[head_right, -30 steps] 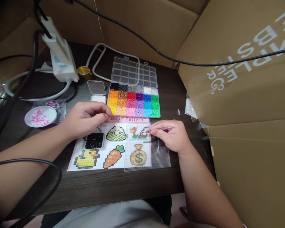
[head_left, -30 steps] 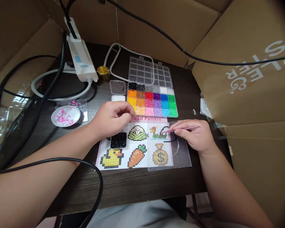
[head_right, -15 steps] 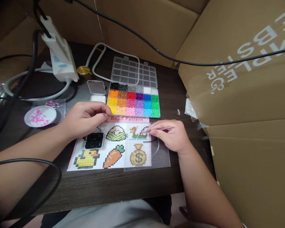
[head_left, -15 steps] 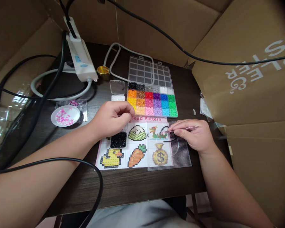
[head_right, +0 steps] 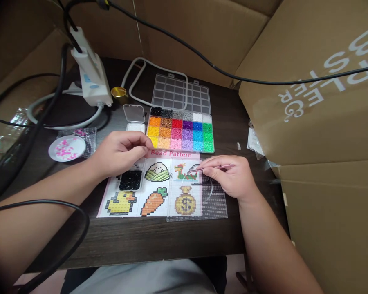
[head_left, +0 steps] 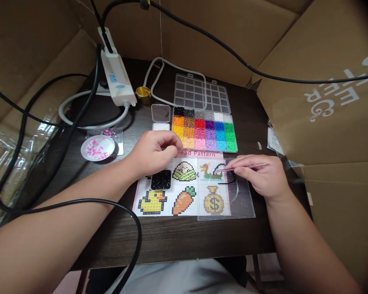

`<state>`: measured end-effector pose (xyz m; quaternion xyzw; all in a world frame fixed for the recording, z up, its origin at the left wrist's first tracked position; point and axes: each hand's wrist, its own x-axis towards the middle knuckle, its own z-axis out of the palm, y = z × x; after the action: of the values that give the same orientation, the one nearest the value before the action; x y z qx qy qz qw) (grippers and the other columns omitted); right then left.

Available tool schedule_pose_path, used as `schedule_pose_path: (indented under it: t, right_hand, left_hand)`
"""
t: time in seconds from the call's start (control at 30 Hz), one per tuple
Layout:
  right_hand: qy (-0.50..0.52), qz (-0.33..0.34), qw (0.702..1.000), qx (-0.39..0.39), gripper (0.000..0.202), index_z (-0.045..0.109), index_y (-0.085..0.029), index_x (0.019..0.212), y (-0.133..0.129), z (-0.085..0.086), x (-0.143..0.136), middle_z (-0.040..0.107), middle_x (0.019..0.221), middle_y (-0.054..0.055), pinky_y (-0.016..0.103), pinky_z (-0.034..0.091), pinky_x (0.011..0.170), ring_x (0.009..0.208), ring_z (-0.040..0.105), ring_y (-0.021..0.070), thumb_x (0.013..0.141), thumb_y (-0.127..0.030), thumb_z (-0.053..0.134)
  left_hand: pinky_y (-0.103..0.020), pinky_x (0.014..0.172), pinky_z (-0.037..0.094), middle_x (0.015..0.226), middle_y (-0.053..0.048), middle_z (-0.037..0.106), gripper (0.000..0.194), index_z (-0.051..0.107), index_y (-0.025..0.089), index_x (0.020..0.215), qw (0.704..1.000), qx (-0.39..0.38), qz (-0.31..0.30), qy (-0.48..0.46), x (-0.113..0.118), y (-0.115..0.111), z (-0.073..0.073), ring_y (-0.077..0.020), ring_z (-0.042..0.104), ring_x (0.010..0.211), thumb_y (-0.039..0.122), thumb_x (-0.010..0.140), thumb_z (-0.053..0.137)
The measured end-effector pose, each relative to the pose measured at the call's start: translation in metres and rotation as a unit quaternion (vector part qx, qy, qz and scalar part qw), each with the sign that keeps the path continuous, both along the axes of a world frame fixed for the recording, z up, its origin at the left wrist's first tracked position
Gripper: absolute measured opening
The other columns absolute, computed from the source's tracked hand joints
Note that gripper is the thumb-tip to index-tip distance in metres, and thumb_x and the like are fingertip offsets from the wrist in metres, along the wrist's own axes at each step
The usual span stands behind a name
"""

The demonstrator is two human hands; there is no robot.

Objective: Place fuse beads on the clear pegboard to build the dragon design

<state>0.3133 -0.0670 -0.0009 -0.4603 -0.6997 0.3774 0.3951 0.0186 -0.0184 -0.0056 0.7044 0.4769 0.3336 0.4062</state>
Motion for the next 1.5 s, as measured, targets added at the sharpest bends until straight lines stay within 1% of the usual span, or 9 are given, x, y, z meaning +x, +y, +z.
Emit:
schedule_pose_path:
  t: [0.2, 0.37, 0.5, 0.63, 0.73, 1.0, 1.23, 1.4, 1.5]
  right_hand:
    - [0.003, -0.017, 1.000, 0.021, 0.012, 0.083, -0.028, 0.083, 0.000, 0.001, -0.004, 0.081, 0.085, 0.000, 0.023, 0.064, 0.071, 0.077, 0.078, 0.0157, 0.083, -0.018, 0.077]
    - [0.024, -0.036, 0.998, 0.049, 0.014, 0.083, -0.027, 0.083, -0.001, 0.004, -0.021, 0.082, 0.085, 0.000, 0.025, 0.065, 0.074, 0.079, 0.078, 0.0171, 0.081, -0.015, 0.078]
    - [0.019, -0.014, 0.999, 0.049, 0.014, 0.083, -0.026, 0.083, -0.003, 0.005, -0.034, 0.081, 0.084, 0.001, 0.025, 0.065, 0.071, 0.078, 0.078, 0.0171, 0.082, -0.013, 0.077]
    - [0.013, 0.018, 0.999, 0.036, 0.013, 0.083, -0.026, 0.086, -0.003, 0.004, -0.040, 0.082, 0.086, 0.001, 0.025, 0.065, 0.073, 0.079, 0.078, 0.0161, 0.083, -0.014, 0.077]
    - [0.010, 0.026, 0.999, 0.034, 0.012, 0.083, -0.025, 0.085, -0.002, 0.003, -0.042, 0.082, 0.086, 0.002, 0.025, 0.066, 0.073, 0.079, 0.079, 0.0164, 0.083, -0.015, 0.077]
    - [0.008, 0.021, 0.999, 0.029, 0.011, 0.083, -0.024, 0.085, -0.002, 0.002, -0.042, 0.082, 0.086, 0.003, 0.027, 0.066, 0.072, 0.079, 0.079, 0.0180, 0.083, -0.015, 0.077]
    - [-0.006, 0.021, 1.000, 0.008, 0.008, 0.084, -0.023, 0.084, -0.001, 0.002, -0.042, 0.082, 0.086, 0.005, 0.029, 0.066, 0.073, 0.079, 0.079, 0.0192, 0.084, -0.020, 0.076]
    - [0.000, 0.012, 1.000, -0.005, 0.008, 0.084, -0.023, 0.083, -0.002, 0.004, -0.042, 0.082, 0.085, 0.004, 0.028, 0.066, 0.071, 0.077, 0.079, 0.0187, 0.082, -0.020, 0.077]
    - [0.002, -0.001, 1.000, -0.002, 0.009, 0.083, -0.024, 0.082, -0.001, 0.005, -0.037, 0.081, 0.083, 0.003, 0.026, 0.065, 0.068, 0.075, 0.078, 0.0177, 0.082, -0.019, 0.076]
  left_hand:
    - [-0.027, 0.055, 0.042, 0.066, -0.001, 0.068, 0.016, 0.070, 0.016, 0.073, 1.000, 0.001, 0.002, -0.005, 0.000, 0.000, -0.001, -0.0128, 0.056, 0.057, 0.020, 0.071, 0.054]
    - [-0.026, 0.054, 0.042, 0.065, 0.000, 0.068, 0.017, 0.070, 0.016, 0.073, 1.000, 0.004, 0.002, -0.002, 0.001, 0.000, 0.000, -0.0122, 0.055, 0.056, 0.020, 0.070, 0.054]
    - [-0.025, 0.053, 0.041, 0.065, 0.000, 0.068, 0.017, 0.070, 0.016, 0.073, 1.000, 0.006, 0.003, 0.002, 0.001, 0.000, 0.001, -0.0115, 0.054, 0.055, 0.019, 0.071, 0.054]
    - [-0.025, 0.052, 0.040, 0.064, 0.001, 0.067, 0.016, 0.069, 0.016, 0.073, 1.000, 0.009, -0.001, 0.000, 0.000, 0.000, 0.001, -0.0114, 0.054, 0.054, 0.019, 0.071, 0.053]
    - [-0.025, 0.052, 0.040, 0.063, 0.001, 0.067, 0.016, 0.069, 0.016, 0.073, 1.000, 0.010, 0.000, 0.000, 0.000, 0.001, 0.000, -0.0116, 0.054, 0.055, 0.019, 0.071, 0.053]
    - [-0.025, 0.054, 0.041, 0.065, 0.000, 0.067, 0.016, 0.069, 0.016, 0.073, 1.000, 0.007, 0.000, 0.002, 0.001, 0.000, 0.001, -0.0118, 0.055, 0.057, 0.019, 0.071, 0.054]
    - [-0.026, 0.054, 0.041, 0.065, 0.001, 0.067, 0.016, 0.069, 0.017, 0.073, 1.000, 0.002, 0.002, 0.013, 0.001, 0.000, 0.002, -0.0120, 0.054, 0.056, 0.020, 0.071, 0.054]
    - [-0.026, 0.055, 0.042, 0.065, 0.000, 0.067, 0.016, 0.069, 0.017, 0.073, 1.000, 0.003, 0.004, 0.011, 0.001, 0.000, 0.003, -0.0125, 0.055, 0.057, 0.021, 0.070, 0.054]
    - [-0.027, 0.055, 0.043, 0.065, 0.000, 0.068, 0.016, 0.069, 0.017, 0.073, 1.000, 0.002, 0.004, 0.009, 0.001, 0.000, 0.002, -0.0130, 0.056, 0.057, 0.020, 0.070, 0.054]
